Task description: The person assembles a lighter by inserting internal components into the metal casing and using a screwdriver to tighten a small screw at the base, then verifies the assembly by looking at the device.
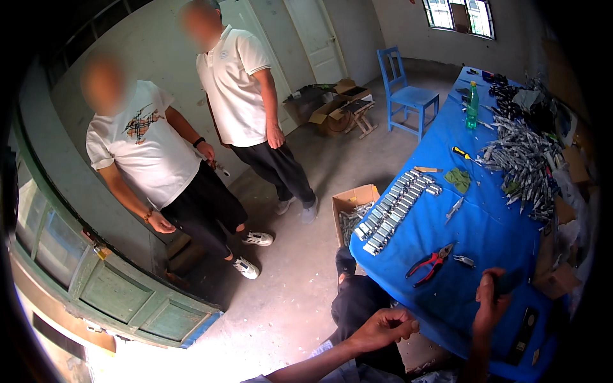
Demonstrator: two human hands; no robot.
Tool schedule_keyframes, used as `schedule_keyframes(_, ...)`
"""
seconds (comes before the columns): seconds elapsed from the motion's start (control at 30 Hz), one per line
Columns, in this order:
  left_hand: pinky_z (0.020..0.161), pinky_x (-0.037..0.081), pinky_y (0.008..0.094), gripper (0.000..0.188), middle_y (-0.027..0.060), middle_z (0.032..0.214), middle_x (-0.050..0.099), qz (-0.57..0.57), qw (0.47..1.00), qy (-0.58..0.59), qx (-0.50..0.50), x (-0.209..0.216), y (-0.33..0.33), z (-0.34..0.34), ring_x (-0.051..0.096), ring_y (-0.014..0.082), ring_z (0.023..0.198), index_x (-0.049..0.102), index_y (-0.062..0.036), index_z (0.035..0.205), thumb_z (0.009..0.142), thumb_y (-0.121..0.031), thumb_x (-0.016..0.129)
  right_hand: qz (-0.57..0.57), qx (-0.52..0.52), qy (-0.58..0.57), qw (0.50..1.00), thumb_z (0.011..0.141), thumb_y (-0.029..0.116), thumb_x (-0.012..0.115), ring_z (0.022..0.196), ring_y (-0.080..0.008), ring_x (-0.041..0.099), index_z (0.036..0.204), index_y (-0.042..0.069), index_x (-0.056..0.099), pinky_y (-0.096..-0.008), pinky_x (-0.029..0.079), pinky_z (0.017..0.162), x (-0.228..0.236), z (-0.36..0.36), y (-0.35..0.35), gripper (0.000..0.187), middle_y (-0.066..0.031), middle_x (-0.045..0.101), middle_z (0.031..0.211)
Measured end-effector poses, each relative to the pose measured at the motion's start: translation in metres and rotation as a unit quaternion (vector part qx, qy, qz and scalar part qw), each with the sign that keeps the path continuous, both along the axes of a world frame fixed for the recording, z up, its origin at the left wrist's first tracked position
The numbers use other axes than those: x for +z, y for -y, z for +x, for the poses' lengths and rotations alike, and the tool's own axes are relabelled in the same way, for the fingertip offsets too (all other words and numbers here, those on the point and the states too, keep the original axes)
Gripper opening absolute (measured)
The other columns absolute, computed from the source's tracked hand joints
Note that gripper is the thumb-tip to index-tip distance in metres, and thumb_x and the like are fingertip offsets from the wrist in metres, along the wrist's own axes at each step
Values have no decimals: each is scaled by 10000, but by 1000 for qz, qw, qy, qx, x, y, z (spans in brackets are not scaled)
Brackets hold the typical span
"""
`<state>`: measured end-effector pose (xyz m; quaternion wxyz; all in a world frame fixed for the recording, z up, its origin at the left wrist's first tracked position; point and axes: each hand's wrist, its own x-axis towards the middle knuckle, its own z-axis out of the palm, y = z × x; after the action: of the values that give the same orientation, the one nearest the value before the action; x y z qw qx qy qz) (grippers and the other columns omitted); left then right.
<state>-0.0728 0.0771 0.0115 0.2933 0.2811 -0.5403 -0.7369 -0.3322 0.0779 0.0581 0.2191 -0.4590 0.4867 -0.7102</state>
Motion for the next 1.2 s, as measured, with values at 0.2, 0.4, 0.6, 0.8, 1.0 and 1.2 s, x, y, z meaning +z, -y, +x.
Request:
schedule_keyframes(0.2,660,469,248,194,-28,881,662,-122,989,19,82,-1,-4,-13,571,48,781,695,-42,1024,1033,-234,715,-11,21,91,996,1073,172,610,597,-28,372,1140,47,663,-250,315,539,0,-16,6,151,57,434,709)
schedule_keyframes(0.4,640,467,270,221,-4,763,624,-158,980,108,57,-2,4,-12,562,59,731,674,-19,910,1022,-203,720,-37,37,157,986,1102,233,573,591,-17,345,1201,52,655,-224,288,528,-7,-31,16,222,60,424,729)
schedule_keyframes(0.6,622,499,312,182,68,762,639,-231,956,164,69,-12,8,-23,625,131,706,647,-28,891,996,-165,705,-47,58,274,959,1135,379,487,607,-3,344,1309,64,618,-187,275,531,2,-34,22,383,57,470,839)
schedule_keyframes(0.8,639,524,357,151,103,845,665,-297,942,139,72,-3,15,-34,670,222,740,626,-49,1023,981,-171,704,-13,30,258,965,1132,397,480,611,-10,344,1354,29,584,-186,263,540,-12,-54,27,442,47,486,856)
schedule_keyframes(1.0,654,529,387,140,113,828,665,-328,925,179,69,-1,17,-35,670,261,736,625,-44,1000,974,-158,702,-2,54,256,965,1102,421,558,676,-7,400,1369,32,596,-196,308,575,-34,-76,26,473,50,522,883)
schedule_keyframes(1.2,704,570,390,133,128,893,718,-341,920,178,73,-1,23,-44,718,279,789,692,-65,1072,978,-160,693,-68,-102,-219,968,1113,477,470,845,-101,509,1477,9,528,-248,422,643,-61,-87,23,596,-31,555,1019)
